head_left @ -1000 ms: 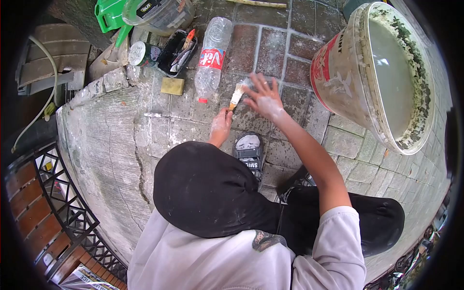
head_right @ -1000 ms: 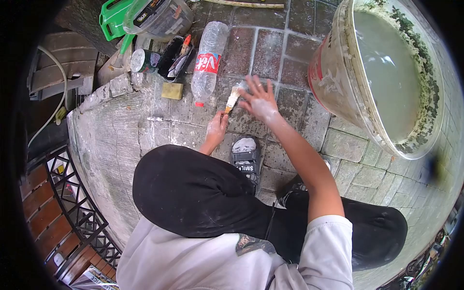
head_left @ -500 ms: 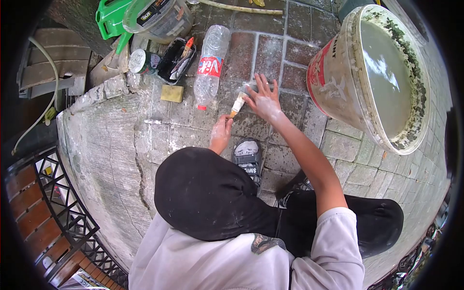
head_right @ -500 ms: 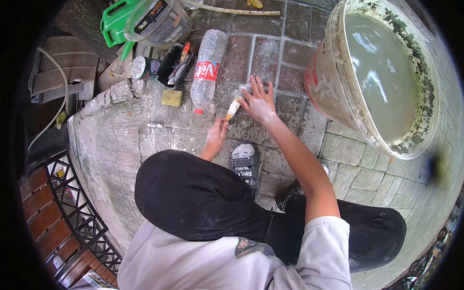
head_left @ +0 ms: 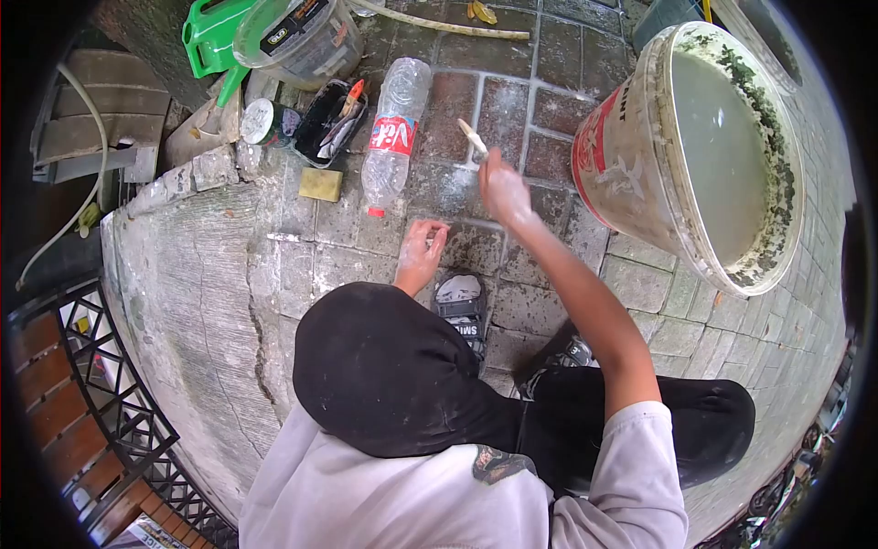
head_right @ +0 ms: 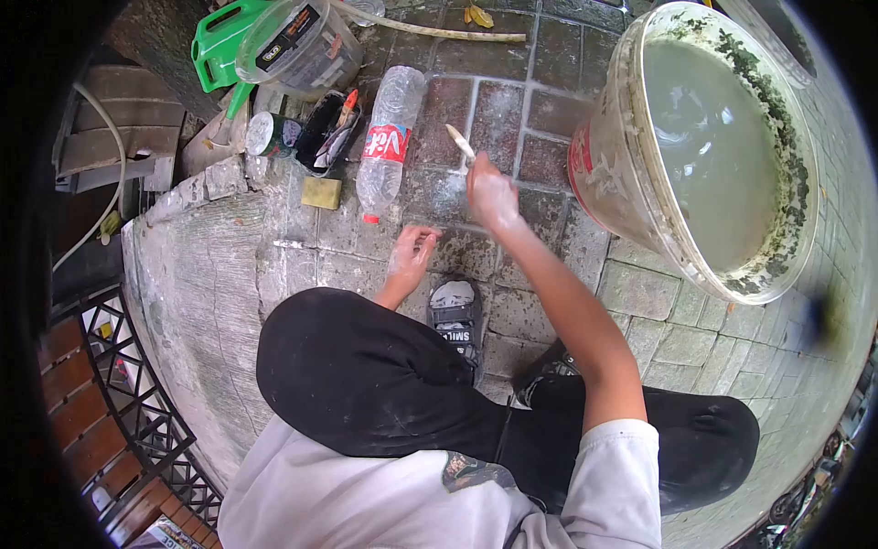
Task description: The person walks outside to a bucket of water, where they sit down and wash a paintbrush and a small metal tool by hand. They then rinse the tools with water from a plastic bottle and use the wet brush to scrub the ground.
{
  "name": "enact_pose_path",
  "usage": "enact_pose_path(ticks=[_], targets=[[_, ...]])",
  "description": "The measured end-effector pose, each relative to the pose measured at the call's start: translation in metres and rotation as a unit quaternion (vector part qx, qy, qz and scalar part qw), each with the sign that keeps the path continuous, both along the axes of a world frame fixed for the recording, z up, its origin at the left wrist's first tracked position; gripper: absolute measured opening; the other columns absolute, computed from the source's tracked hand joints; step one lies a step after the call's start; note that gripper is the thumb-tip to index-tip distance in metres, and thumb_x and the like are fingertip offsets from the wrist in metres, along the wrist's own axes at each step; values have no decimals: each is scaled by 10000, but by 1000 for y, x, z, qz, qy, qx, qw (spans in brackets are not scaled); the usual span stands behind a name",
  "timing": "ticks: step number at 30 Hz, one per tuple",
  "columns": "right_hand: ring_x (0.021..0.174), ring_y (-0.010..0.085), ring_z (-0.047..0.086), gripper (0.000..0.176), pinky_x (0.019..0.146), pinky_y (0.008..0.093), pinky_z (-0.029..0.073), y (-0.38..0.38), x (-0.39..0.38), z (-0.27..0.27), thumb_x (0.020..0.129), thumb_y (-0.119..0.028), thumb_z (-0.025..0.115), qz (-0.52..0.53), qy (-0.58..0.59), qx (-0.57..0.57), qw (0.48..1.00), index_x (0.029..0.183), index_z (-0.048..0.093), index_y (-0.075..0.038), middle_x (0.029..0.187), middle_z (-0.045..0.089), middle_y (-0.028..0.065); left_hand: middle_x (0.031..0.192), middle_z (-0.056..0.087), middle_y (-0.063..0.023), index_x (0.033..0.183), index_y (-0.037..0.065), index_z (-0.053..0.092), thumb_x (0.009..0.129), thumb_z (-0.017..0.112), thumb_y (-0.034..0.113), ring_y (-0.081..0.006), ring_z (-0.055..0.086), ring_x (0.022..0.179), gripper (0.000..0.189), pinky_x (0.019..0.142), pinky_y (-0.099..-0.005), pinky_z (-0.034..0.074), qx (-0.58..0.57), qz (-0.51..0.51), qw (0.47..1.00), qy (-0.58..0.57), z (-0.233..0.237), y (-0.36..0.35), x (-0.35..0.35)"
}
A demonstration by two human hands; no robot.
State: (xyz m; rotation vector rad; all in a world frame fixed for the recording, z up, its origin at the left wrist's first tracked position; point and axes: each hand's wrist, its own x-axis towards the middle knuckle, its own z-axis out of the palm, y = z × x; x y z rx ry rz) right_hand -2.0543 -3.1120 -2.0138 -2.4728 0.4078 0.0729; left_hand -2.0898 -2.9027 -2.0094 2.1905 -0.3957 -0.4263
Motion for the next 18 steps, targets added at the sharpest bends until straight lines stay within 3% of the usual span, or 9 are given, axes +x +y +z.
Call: enact_pose_path(ticks=[3, 6, 10, 18], targets=[[703, 320, 666, 227, 633, 407, 552, -21, 20, -3, 882, -94, 475, 23, -69, -179, 981, 1095, 428, -29, 850, 617, 152, 960, 563, -135, 990, 30, 622, 918, 546, 190, -237, 601, 823, 191, 756, -342, 482, 17, -2, 999, 31, -5, 1, -11], [750, 307, 670, 334, 655, 391, 558, -34, 30, -4, 824, -37, 517, 100, -73, -227, 966, 1150, 448, -29, 882, 609, 138, 951, 563, -132, 989, 33, 622, 919, 545, 190, -230, 602, 820, 189, 752, -336, 483, 7, -5, 999, 46, -6, -4, -18], [828, 305, 666, 286, 700, 379, 554, -32, 35, 3, 806, -17, 541, 101, 55, -196, 974, 1091, 521, -7, 890, 625, 167, 937, 564, -131, 985, 30, 620, 917, 541, 181, -223, 604, 817, 183, 744, -332, 485, -5, -7, 996, 85, -3, -6, -20], [842, 334, 660, 199, 733, 406, 542, -36, 17, 17, 772, 13, 545, 137, 81, -144, 977, 969, 575, 19, 874, 654, 205, 916, 568, -125, 983, 26, 618, 910, 537, 159, -225, 606, 810, 172, 749, -330, 485, -1, -8, 995, 101, 2, -11, -15]])
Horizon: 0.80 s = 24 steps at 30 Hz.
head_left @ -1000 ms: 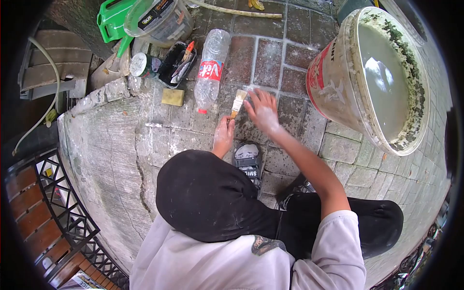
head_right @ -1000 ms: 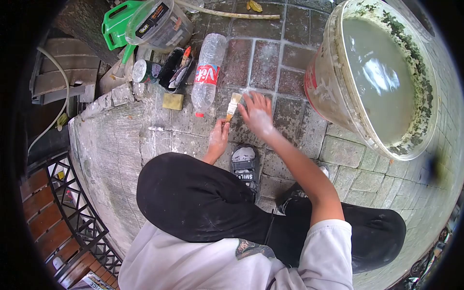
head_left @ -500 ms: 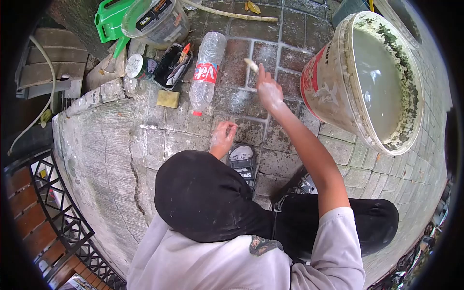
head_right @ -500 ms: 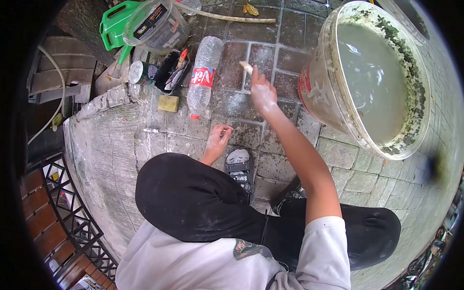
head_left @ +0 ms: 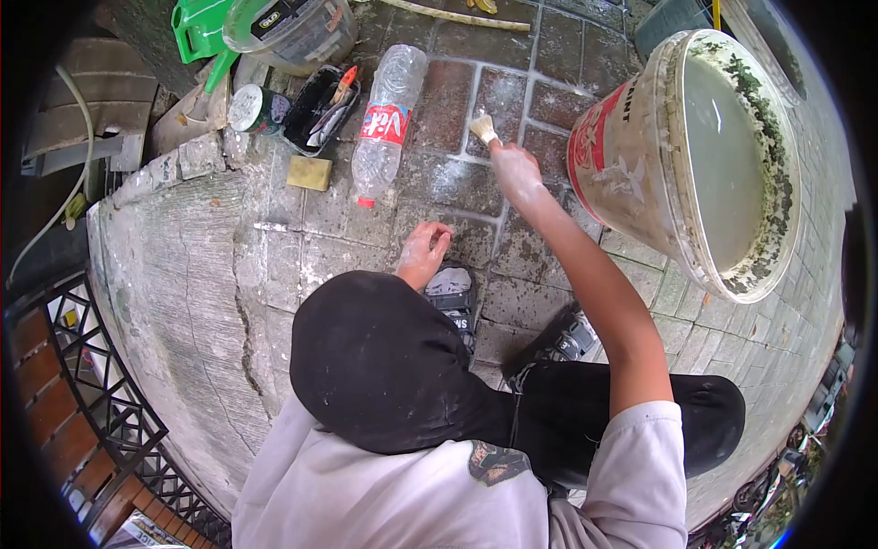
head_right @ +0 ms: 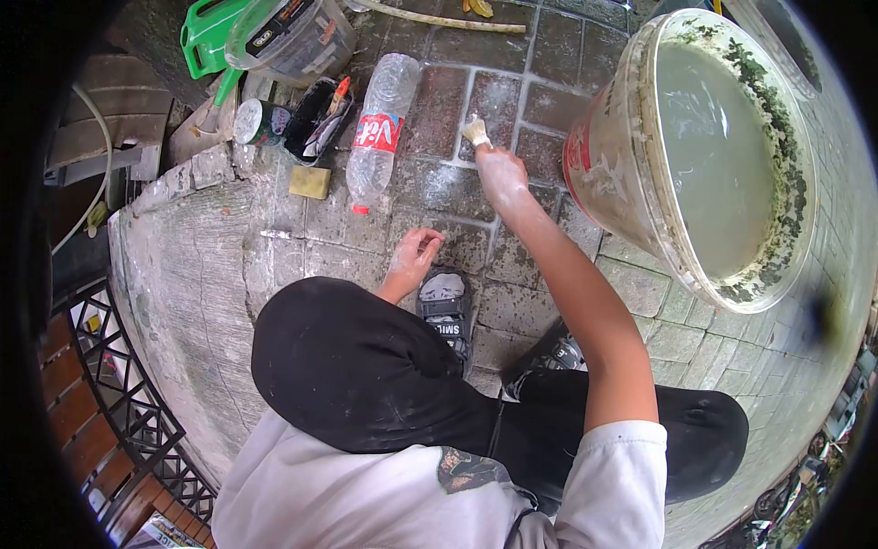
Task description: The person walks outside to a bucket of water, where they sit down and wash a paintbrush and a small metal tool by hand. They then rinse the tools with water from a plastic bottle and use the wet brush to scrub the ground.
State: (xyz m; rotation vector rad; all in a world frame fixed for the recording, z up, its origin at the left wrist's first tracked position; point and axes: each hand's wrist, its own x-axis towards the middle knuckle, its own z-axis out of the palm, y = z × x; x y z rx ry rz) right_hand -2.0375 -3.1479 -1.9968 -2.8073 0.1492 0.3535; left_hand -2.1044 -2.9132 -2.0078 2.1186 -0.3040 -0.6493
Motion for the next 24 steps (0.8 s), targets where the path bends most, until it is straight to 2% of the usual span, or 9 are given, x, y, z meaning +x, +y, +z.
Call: enact_pose_path(ticks=[5, 8, 11, 14, 17, 22, 24], targets=[[856, 356, 662, 228, 742, 443, 539, -4, -25, 8, 794, -3, 518, 52, 103, 15, 993, 1011, 584, 15, 889, 654, 227, 899, 564, -120, 979, 29, 618, 908, 544, 151, -224, 602, 793, 159, 738, -332, 484, -3, -22, 999, -28, -1, -1, -1], [860, 364, 659, 204, 745, 444, 539, -13, -22, 35, 816, -33, 502, 64, 150, 14, 987, 987, 605, 9, 882, 652, 239, 893, 561, -119, 975, 29, 617, 909, 543, 154, -225, 600, 780, 159, 734, -332, 481, -5, -22, 999, -31, 2, -2, -4], [847, 392, 649, 204, 741, 461, 532, -21, 3, 55, 833, -61, 483, -35, 143, 70, 987, 1001, 580, 1, 866, 643, 260, 898, 559, -121, 969, 29, 617, 912, 538, 160, -229, 600, 777, 163, 738, -332, 479, -29, -15, 999, -16, -6, 1, -4], [859, 414, 636, 200, 760, 477, 516, -29, 30, 28, 846, -76, 469, -74, 2, 46, 996, 1023, 546, -22, 870, 638, 255, 915, 556, -121, 980, 36, 616, 915, 536, 165, -225, 600, 780, 166, 745, -332, 479, -31, -14, 999, -16, 2, 1, -2], [892, 413, 627, 194, 787, 491, 498, -33, 51, 8, 854, -81, 461, -128, -50, 43, 990, 1036, 517, -42, 897, 635, 239, 919, 556, -120, 986, 38, 618, 915, 536, 166, -224, 600, 782, 168, 744, -331, 479, -27, -7, 999, -27, 4, 2, -2], [942, 404, 614, 330, 817, 491, 478, -34, 51, -19, 872, -74, 433, -135, -39, 41, 989, 1190, 522, -92, 1003, 618, 231, 908, 561, -117, 988, 36, 619, 910, 540, 158, -230, 601, 783, 165, 734, -332, 481, -17, 14, 1000, -5, 10, 2, 0], [952, 405, 610, 329, 824, 492, 478, -35, 48, -17, 880, -78, 424, -117, 3, 52, 992, 1190, 532, -87, 1014, 617, 226, 907, 562, -120, 989, 34, 619, 910, 541, 155, -229, 602, 782, 164, 734, -333, 482, -14, 16, 1000, 2, 7, 1, -1]])
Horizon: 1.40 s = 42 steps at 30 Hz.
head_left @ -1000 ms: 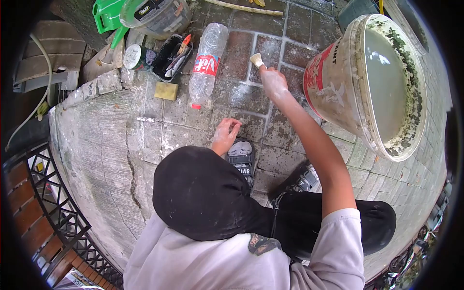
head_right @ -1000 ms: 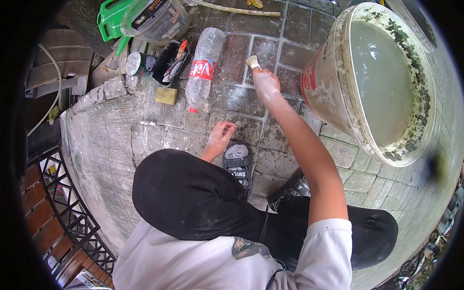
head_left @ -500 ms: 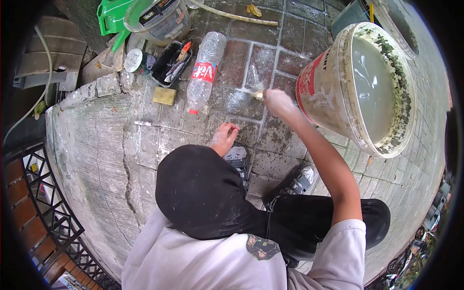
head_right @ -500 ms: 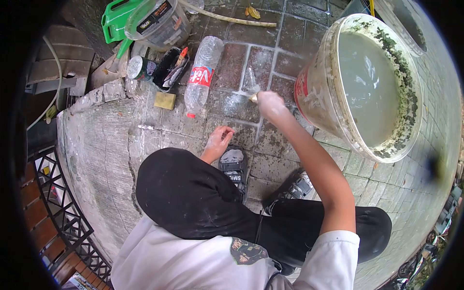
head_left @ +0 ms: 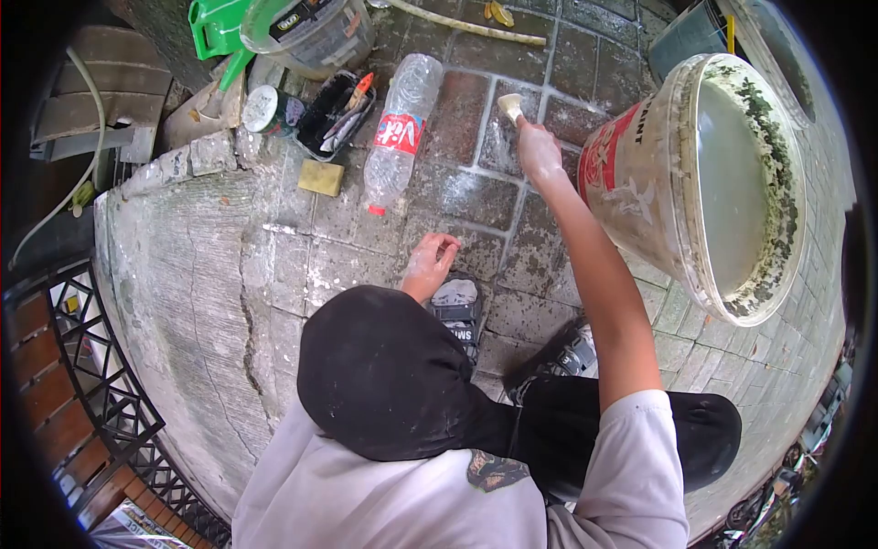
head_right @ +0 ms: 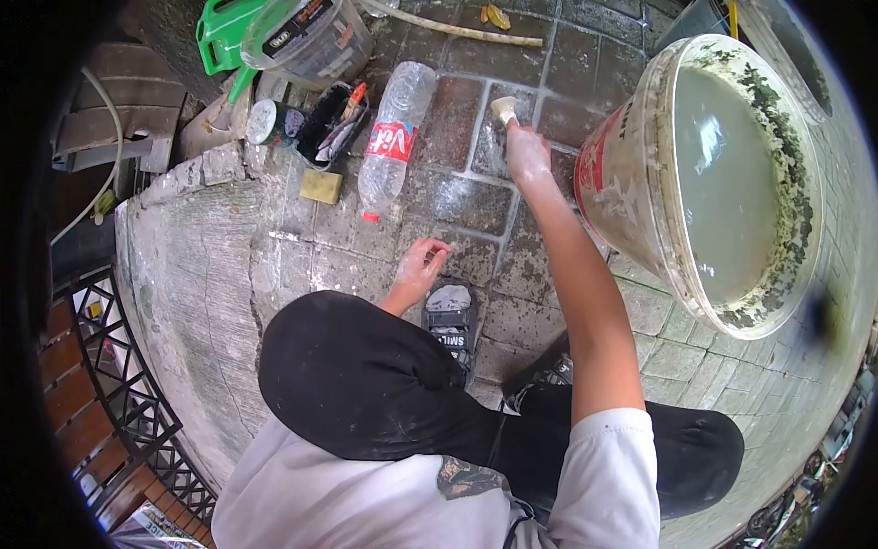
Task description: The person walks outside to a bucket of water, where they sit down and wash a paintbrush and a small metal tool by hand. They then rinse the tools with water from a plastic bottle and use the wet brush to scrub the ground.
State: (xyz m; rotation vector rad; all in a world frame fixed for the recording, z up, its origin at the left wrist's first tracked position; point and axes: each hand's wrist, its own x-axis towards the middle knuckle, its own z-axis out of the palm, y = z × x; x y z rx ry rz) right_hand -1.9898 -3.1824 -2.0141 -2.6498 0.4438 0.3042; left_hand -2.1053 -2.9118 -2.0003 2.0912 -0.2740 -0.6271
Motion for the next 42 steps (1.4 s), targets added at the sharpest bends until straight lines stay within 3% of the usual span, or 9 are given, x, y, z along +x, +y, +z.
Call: enact_pose_path(ticks=[15, 16, 20, 23, 24, 27, 28, 31, 42], targets=[[890, 351, 657, 228, 781, 427, 534, 22, -72, 31, 788, 33, 507, 68, 49, -15, 996, 991, 608, 8, 930, 661, 196, 908, 557, -113, 995, 39, 618, 907, 554, 145, -212, 593, 788, 151, 725, -321, 480, -8, -29, 1000, -9, -3, -11, 8], [895, 350, 656, 207, 795, 425, 532, 21, -74, 37, 778, 23, 518, 91, 98, -13, 991, 940, 646, 5, 948, 661, 207, 915, 560, -111, 996, 39, 617, 907, 555, 147, -211, 596, 798, 152, 735, -320, 481, -6, -33, 999, -13, -2, -10, 5], [916, 416, 621, 243, 809, 464, 503, 13, -78, 57, 833, -130, 518, 111, 173, 10, 979, 993, 648, -2, 974, 640, 247, 982, 573, -112, 1059, 42, 598, 909, 555, 160, -211, 607, 863, 196, 787, -317, 484, -15, -48, 999, -5, -2, -8, 15], [924, 444, 605, 317, 836, 468, 487, -4, -69, 67, 839, -179, 542, 113, 125, 132, 977, 1100, 634, -26, 947, 641, 255, 1107, 573, -126, 1197, 32, 535, 921, 543, 177, -212, 589, 989, 312, 875, -315, 461, -35, -45, 998, 13, -5, -7, 26], [706, 330, 659, 354, 634, 397, 519, -12, -69, 41, 860, -227, 575, 142, 79, 127, 979, 1174, 618, -68, 781, 666, 169, 1158, 570, -133, 1250, 26, 507, 925, 538, 184, -212, 579, 1042, 362, 911, -314, 449, -43, -42, 998, 15, -5, -8, 32], [478, 116, 510, 327, 412, 259, 388, -16, -67, 72, 888, -228, 591, 40, 272, 430, 860, 1189, 622, -105, 661, 590, 29, 1278, 518, -153, 1355, -18, 385, 938, 523, 190, -213, 513, 1162, 487, 985, -317, 396, -137, 22, 987, 85, -9, -17, 44], [448, 2, 309, 312, 360, 180, 207, -12, -74, 74, 907, -205, 594, -21, 280, 516, 809, 1211, 611, -137, 631, 465, -61, 1290, 508, -158, 1359, -34, 370, 938, 524, 188, -214, 497, 1181, 499, 998, -317, 383, -150, 29, 984, 92, -9, -20, 48], [449, 9, 332, 349, 358, 180, 241, -12, -77, 74, 908, -210, 592, -40, 296, 603, 740, 1250, 578, -141, 665, 476, -51, 1311, 491, -169, 1362, -68, 343, 937, 529, 179, -218, 471, 1215, 526, 1020, -316, 361, -193, 51, 974, 103, -6, -29, 55], [436, 2, 323, 350, 341, 177, 207, 6, -88, 42, 911, -208, 592, -111, 237, 626, 734, 1251, 570, -130, 653, 467, -58, 1355, 443, -180, 1314, -13, 455, 892, 584, 191, -264, 449, 1247, 486, 937, -340, 448, -132, 66, 989, -2, -4, -24, 47]])
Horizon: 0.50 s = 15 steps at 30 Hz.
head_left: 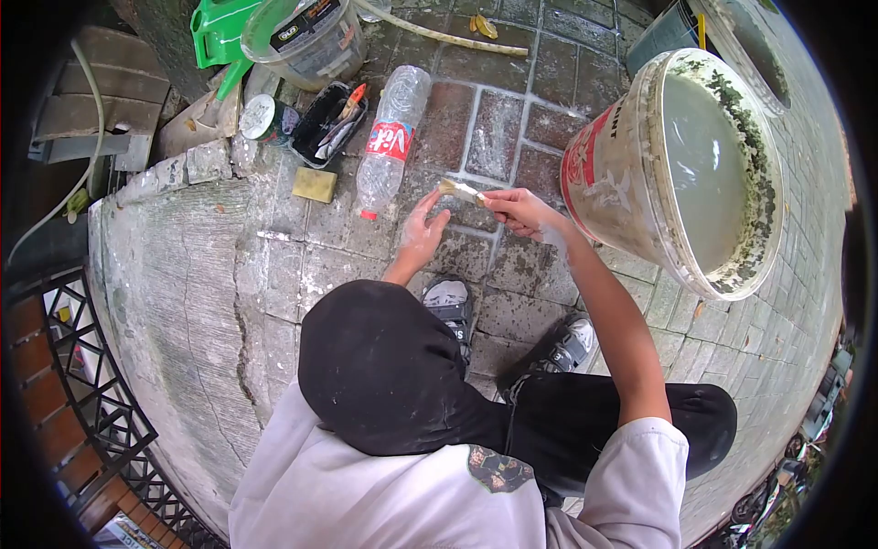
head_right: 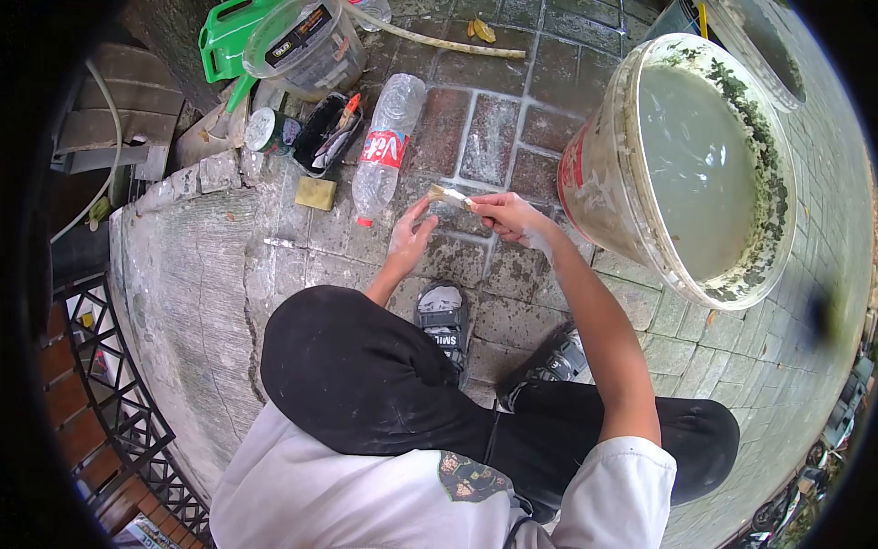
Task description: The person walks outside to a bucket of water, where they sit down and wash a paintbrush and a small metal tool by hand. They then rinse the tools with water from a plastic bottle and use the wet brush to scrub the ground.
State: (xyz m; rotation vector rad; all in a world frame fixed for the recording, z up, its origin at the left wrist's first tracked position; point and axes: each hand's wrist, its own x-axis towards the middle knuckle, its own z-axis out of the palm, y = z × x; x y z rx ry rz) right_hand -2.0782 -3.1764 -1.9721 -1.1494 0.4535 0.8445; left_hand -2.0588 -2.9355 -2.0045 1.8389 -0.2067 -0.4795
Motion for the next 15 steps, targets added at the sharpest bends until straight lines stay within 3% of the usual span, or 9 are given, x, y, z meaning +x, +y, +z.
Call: enact_pose_path(ticks=[3, 6, 9, 12, 15], targets=[[436, 4, 317, 345, 347, 178, 212, 1, -1, -8, 912, -199, 588, -4, -5, -14, 1000, 1250, 573, -132, 651, 464, -60, 1351, 441, -187, 1269, 19, 518, 884, 590, 197, -294, 448, 1247, 431, 940, -352, 444, 65, -53, 991, -101, -2, 2, -4], [436, 5, 312, 340, 352, 180, 214, 7, -6, -18, 912, -190, 585, -52, -22, -55, 997, 1247, 574, -128, 650, 462, -62, 1313, 477, -197, 1239, 44, 554, 881, 588, 205, -312, 468, 1220, 394, 955, -354, 428, 32, -105, 993, -44, 1, 5, -6], [438, 4, 310, 338, 353, 178, 212, 2, -7, -19, 912, -188, 586, -59, -12, -52, 997, 1244, 576, -127, 649, 463, -65, 1308, 495, -169, 1220, 28, 564, 899, 568, 210, -271, 499, 1186, 369, 961, -339, 419, 69, -79, 991, -87, -1, 2, -3], [444, 2, 310, 337, 354, 176, 210, -2, -8, -11, 913, -195, 588, 6, 4, -11, 1000, 1243, 578, -131, 650, 465, -68, 1272, 528, -149, 1208, -8, 561, 921, 541, 197, -213, 535, 1132, 353, 958, -319, 416, -60, 77, 995, 32, -7, -2, 10], [445, -8, 307, 356, 350, 165, 203, 1, -7, -6, 921, -209, 581, 34, 8, 14, 999, 1267, 557, -129, 657, 458, -71, 1227, 561, -143, 1225, -47, 529, 935, 522, 168, -172, 552, 1092, 362, 957, -293, 413, -29, -23, 996, 78, 3, 1, 21]])
